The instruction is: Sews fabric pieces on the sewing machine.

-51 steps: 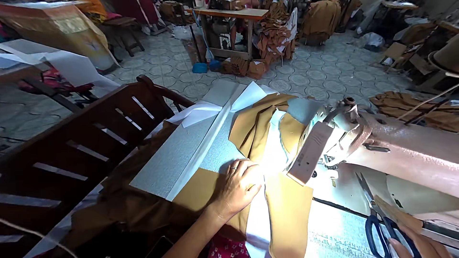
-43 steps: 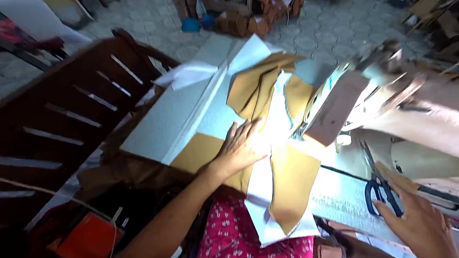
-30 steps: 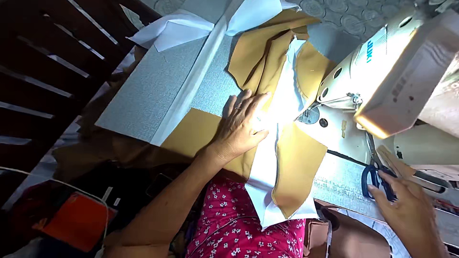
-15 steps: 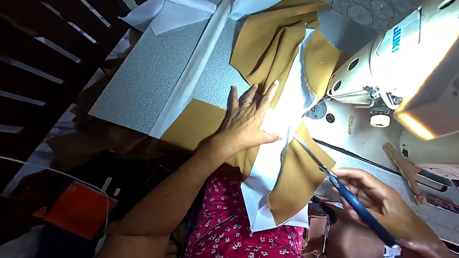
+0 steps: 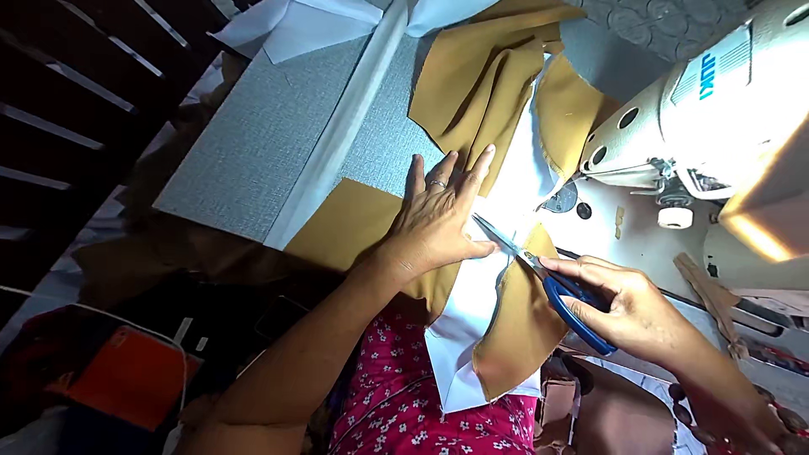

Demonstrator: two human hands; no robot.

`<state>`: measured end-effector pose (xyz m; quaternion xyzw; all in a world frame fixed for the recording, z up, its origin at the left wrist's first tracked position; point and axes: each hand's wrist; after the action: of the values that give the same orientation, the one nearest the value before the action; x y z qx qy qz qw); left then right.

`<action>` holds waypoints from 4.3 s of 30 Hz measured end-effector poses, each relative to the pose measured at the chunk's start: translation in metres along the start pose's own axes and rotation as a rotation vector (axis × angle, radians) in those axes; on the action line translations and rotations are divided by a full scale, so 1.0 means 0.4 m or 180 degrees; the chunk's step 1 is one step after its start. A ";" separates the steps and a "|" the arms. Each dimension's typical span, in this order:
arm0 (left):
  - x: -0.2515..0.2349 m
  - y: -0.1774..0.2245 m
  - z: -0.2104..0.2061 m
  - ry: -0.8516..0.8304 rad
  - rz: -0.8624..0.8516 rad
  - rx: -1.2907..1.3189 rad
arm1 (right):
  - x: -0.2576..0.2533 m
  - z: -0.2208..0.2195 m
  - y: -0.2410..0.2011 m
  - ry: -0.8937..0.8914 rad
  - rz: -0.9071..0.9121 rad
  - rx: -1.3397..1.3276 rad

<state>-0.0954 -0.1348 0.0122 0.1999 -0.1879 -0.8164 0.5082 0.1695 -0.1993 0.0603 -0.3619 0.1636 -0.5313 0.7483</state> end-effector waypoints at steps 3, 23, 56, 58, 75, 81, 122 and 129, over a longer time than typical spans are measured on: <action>0.001 0.000 0.002 -0.0020 0.0015 -0.0032 | 0.007 -0.008 0.010 0.0045 0.0037 -0.0156; 0.017 -0.026 -0.025 0.0226 -0.0193 -0.0260 | 0.155 -0.012 0.061 0.0274 -0.0018 0.0203; 0.140 0.187 -0.013 -0.0009 -0.0762 -0.1237 | 0.330 -0.152 0.106 0.2338 -0.0713 0.0612; 0.134 0.169 -0.023 0.0038 -0.0744 -0.1019 | 0.260 -0.144 0.108 0.2353 -0.0794 0.0644; 0.303 -0.008 0.003 0.1349 -0.0372 -0.0203 | 0.080 -0.246 -0.075 0.1737 -0.0130 -0.0730; 0.579 0.021 0.141 -0.1072 0.1236 0.0656 | 0.072 -0.402 -0.145 0.0189 0.0780 -0.1358; 0.247 0.095 -0.021 -0.0323 -0.0555 0.2378 | 0.279 -0.065 0.095 0.1225 0.0021 -0.1439; 0.250 0.081 -0.038 0.0033 -0.0216 0.1542 | 0.228 -0.066 0.115 0.1401 -0.0275 -0.1100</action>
<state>-0.1036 -0.2402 0.0023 0.3262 -0.3688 -0.7631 0.4187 0.2189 -0.2844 0.0218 -0.3667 0.3947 -0.5927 0.5987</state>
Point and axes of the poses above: each hand's wrist, its own x-axis away from the middle knuckle, its own z-axis out of the back of the hand, y = z × x, and after that the axes turned 1 degree about -z, right-handed
